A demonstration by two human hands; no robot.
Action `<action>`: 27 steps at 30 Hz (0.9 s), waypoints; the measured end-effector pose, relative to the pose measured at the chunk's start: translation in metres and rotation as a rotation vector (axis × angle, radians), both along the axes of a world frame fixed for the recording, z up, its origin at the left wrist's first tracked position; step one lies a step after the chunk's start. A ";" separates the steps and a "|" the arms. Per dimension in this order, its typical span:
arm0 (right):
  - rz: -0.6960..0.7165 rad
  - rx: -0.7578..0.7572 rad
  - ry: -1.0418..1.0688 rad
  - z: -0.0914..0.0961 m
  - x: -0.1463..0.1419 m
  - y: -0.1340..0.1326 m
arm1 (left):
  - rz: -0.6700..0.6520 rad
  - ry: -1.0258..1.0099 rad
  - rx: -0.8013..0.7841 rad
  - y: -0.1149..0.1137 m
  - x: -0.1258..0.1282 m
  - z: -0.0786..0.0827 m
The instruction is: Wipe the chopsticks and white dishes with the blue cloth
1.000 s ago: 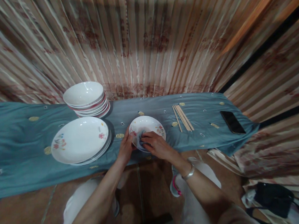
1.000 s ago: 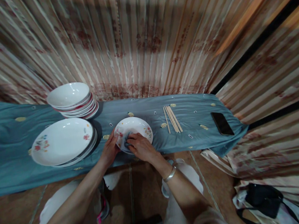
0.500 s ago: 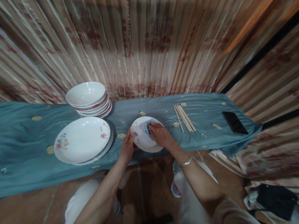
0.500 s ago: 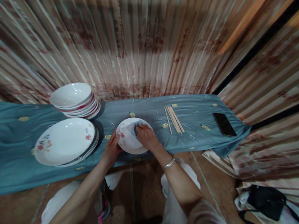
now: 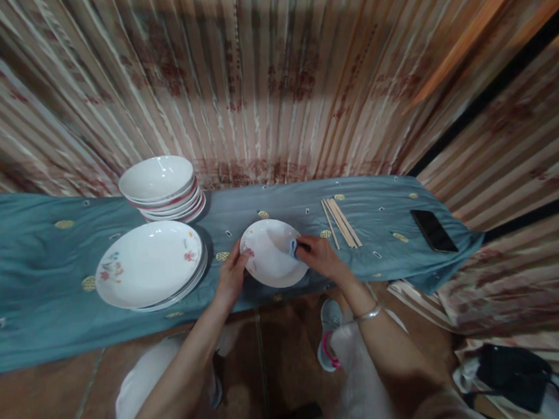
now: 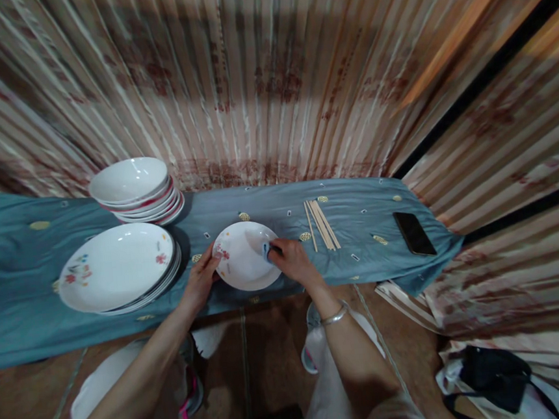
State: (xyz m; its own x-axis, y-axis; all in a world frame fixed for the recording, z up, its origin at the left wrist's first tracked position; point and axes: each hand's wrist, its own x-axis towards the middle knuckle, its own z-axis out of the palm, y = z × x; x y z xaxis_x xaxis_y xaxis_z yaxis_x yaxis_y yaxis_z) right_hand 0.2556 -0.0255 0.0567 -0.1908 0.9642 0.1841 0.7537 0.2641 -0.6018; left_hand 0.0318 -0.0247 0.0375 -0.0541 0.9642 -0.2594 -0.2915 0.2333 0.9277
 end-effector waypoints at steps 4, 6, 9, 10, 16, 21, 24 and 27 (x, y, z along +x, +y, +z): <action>-0.186 0.044 0.238 -0.002 0.018 0.004 | -0.014 -0.034 -0.006 0.001 -0.002 -0.002; -0.273 0.067 0.349 -0.005 0.027 0.006 | -0.007 -0.061 -0.027 0.000 -0.001 -0.005; -0.399 0.078 0.517 -0.008 0.037 0.010 | 0.012 -0.100 -0.049 0.000 0.000 -0.007; -0.433 0.065 0.573 -0.008 0.039 0.011 | 0.018 -0.116 -0.057 0.000 0.000 -0.007; -0.408 -0.061 0.816 -0.014 0.028 0.015 | -0.023 -0.226 -0.151 -0.001 0.008 -0.002; -0.307 -0.212 0.997 -0.016 0.008 0.014 | -0.115 -0.316 -0.186 -0.003 0.017 0.001; -0.296 -0.261 0.988 -0.015 0.002 0.016 | -0.147 -0.341 -0.189 -0.004 0.021 -0.003; -0.273 -0.185 0.891 -0.016 -0.005 0.019 | -0.165 -0.311 -0.185 -0.005 0.024 -0.008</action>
